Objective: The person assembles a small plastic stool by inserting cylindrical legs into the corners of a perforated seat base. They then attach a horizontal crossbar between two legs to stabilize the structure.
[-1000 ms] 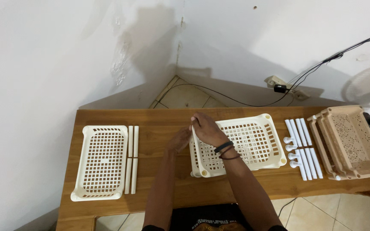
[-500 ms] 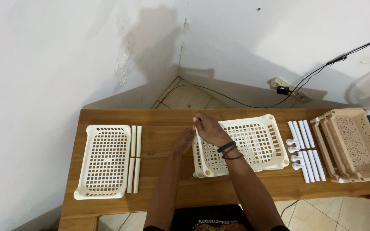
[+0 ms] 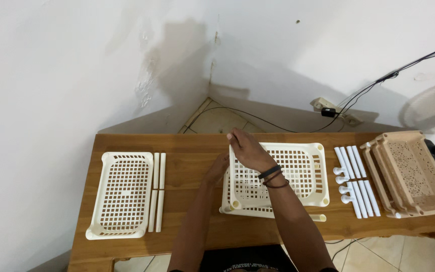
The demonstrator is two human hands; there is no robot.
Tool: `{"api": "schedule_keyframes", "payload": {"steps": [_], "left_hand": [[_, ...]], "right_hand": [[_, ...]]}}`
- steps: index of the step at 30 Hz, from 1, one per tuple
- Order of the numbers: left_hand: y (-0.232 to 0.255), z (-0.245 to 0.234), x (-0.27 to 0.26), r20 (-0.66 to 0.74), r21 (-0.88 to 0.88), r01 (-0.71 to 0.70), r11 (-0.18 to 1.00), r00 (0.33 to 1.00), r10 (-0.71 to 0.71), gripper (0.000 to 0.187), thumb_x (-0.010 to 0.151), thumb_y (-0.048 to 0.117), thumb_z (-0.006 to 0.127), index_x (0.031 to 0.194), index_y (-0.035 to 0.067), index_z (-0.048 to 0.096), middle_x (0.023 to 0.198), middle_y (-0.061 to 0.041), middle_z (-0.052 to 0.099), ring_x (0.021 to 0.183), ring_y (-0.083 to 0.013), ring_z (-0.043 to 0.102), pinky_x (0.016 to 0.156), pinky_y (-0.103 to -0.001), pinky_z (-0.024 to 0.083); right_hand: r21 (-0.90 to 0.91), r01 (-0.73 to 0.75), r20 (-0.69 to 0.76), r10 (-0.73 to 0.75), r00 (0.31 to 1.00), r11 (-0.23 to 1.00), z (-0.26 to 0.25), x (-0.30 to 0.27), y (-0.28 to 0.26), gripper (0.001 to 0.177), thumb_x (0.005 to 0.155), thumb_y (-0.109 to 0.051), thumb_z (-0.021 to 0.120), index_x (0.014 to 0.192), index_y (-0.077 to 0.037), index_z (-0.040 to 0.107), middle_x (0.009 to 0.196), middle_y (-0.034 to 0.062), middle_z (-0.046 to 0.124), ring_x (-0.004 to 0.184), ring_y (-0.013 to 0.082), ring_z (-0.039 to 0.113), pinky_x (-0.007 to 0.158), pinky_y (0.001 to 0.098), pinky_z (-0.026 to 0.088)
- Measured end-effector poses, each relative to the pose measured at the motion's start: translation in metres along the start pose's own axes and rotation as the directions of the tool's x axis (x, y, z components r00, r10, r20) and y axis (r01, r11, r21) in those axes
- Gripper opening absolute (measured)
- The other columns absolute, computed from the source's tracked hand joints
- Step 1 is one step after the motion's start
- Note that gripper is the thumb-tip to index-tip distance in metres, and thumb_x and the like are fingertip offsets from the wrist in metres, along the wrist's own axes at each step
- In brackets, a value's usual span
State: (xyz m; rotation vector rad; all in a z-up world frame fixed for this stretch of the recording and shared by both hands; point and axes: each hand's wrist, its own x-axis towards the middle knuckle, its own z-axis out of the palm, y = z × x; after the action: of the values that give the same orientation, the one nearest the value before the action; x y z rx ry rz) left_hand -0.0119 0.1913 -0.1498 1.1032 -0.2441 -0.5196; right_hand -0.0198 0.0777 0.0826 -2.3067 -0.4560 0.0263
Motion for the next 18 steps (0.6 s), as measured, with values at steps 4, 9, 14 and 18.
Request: {"api": "schedule_keyframes", "payload": {"steps": [4,9,14,18], "left_hand": [[-0.010,0.004,-0.001,-0.036,-0.040,-0.029,0.999,0.999,0.027,0.047,0.101,0.042,0.059,0.122,0.000,0.065,0.114,-0.010,0.071,0.103,-0.0181,0.067,0.091,-0.035,0.055],[-0.025,0.011,0.000,-0.124,-0.106,-0.117,0.987,0.987,0.103,0.050,0.102,0.046,0.054,0.122,0.000,0.063,0.113,-0.011,0.070,0.102,-0.0189,0.067,0.088,-0.035,0.056],[-0.025,0.015,-0.005,-0.219,-0.134,-0.160,0.978,0.967,0.128,0.054,0.103,0.050,0.049,0.122,0.000,0.061,0.112,-0.012,0.069,0.100,-0.0198,0.067,0.085,-0.035,0.057],[0.013,0.031,-0.021,-0.376,-0.046,-0.111,0.993,0.923,0.086,0.058,0.103,0.055,0.045,0.123,0.002,0.058,0.113,-0.011,0.067,0.101,-0.0208,0.066,0.085,-0.036,0.058]], "right_hand": [[0.043,-0.081,0.026,0.080,0.996,0.996,0.003,-0.003,0.010,0.038,0.109,-0.032,0.045,0.091,0.002,0.048,0.076,0.0214,0.054,0.069,0.0395,0.055,0.067,0.0489,0.045],[-0.103,0.007,-0.086,-0.016,0.996,0.995,0.015,-0.007,0.007,0.036,0.111,-0.028,0.040,0.095,0.002,0.049,0.085,0.0241,0.057,0.082,0.0432,0.057,0.077,0.0531,0.046],[-0.214,0.035,-0.058,-0.049,0.997,0.976,0.021,-0.006,0.010,0.033,0.110,-0.027,0.039,0.100,0.002,0.052,0.089,0.0233,0.062,0.091,0.0419,0.061,0.087,0.0522,0.048],[-0.219,0.048,-0.068,-0.064,0.996,0.975,0.022,-0.004,0.015,0.032,0.110,-0.024,0.037,0.114,0.003,0.055,0.095,0.0244,0.064,0.094,0.0415,0.062,0.091,0.0531,0.046]]}}
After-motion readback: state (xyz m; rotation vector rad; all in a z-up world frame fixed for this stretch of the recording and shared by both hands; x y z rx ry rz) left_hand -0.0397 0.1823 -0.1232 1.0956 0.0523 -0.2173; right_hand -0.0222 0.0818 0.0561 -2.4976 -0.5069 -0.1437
